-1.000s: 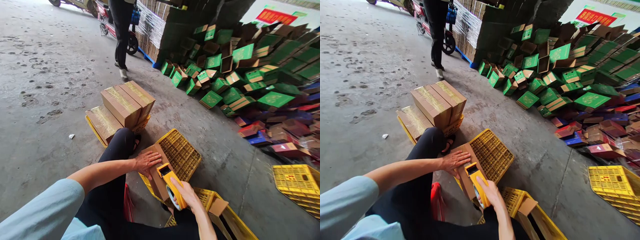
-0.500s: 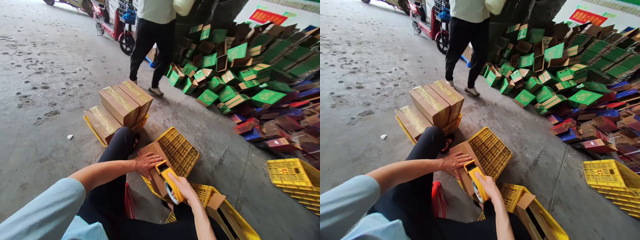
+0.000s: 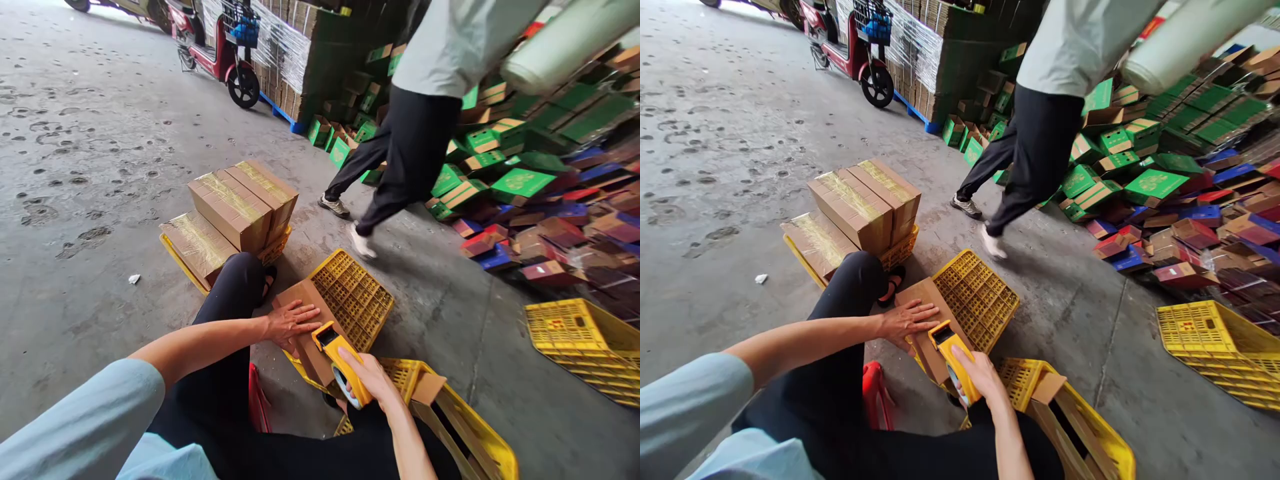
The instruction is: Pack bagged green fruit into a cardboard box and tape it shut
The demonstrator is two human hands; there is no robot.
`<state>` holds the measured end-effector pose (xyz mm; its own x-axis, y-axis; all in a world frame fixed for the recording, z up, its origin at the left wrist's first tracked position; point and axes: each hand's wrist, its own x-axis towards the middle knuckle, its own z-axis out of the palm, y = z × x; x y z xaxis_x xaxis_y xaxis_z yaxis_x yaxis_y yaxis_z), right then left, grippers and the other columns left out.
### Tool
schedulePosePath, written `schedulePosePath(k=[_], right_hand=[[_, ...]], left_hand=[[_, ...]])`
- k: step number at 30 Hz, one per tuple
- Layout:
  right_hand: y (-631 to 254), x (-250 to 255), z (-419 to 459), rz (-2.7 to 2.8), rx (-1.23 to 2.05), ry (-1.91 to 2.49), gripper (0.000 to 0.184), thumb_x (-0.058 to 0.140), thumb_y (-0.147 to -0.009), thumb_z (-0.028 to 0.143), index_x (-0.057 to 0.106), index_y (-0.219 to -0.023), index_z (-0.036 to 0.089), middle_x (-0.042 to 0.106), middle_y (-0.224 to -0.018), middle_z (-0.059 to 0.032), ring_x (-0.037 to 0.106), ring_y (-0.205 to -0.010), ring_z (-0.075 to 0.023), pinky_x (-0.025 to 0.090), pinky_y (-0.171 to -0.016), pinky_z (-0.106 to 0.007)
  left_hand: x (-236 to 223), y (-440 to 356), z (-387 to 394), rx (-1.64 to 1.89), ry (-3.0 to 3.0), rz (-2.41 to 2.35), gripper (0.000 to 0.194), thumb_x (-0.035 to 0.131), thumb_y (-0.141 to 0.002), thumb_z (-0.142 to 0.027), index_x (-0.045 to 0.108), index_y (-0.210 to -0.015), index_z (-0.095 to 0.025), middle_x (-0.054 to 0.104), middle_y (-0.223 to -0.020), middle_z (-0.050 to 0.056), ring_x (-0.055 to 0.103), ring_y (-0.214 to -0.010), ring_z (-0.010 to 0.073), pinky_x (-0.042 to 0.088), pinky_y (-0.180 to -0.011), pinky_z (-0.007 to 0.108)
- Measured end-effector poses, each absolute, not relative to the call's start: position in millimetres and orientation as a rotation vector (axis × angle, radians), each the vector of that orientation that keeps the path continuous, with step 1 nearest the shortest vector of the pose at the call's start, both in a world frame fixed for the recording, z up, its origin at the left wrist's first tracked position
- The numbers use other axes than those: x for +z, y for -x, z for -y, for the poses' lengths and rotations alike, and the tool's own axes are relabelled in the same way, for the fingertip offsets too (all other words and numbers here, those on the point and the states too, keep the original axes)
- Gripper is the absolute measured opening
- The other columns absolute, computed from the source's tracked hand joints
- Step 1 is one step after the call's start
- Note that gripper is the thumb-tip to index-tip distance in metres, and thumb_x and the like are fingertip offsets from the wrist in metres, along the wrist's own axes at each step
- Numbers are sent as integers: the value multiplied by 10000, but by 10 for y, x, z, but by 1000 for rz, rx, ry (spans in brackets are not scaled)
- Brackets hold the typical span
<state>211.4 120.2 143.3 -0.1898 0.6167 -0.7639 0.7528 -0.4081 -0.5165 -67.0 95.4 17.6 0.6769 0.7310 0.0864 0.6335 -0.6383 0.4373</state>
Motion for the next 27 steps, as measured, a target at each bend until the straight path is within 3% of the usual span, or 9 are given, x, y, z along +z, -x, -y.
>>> schedulePosePath(k=[3,8,15,27], right_hand=[[-2097,1435,-1187,-1661,-1661,-1928,466,601,-919,646,595,-817,192,656,-552,-32,645,-490,-173,517,-473,-260],[-2119,1394,-1197,-1648,-1696,-1886,467,541,-962,634,614,-847,187,661,-556,-57,674,-513,-188,523,-474,-260],[-2156,1355,-1216,-1596,-1741,-1873,449,583,-927,643,579,-795,214,664,-532,-40,634,-453,-173,509,-440,-260],[-2255,1508,-1137,-1586,-1777,-1855,517,590,-891,708,585,-897,190,694,-598,-52,690,-548,-205,541,-532,-276]], left_hand=[[146,582,-909,378,-2519,-1121,1064,648,-866,-721,215,-1679,-190,121,-1736,222,138,-1598,443,135,-1254,647],[143,525,-897,383,-2508,-971,1121,560,-904,-747,86,-1686,-98,178,-1726,221,146,-1612,367,115,-1291,547],[208,567,-935,314,-2480,-963,1124,580,-888,-749,114,-1684,-107,179,-1727,217,156,-1608,378,137,-1282,566],[289,564,-929,307,-2490,-970,1008,555,-944,-653,128,-1685,-120,166,-1736,184,152,-1614,356,146,-1288,556]])
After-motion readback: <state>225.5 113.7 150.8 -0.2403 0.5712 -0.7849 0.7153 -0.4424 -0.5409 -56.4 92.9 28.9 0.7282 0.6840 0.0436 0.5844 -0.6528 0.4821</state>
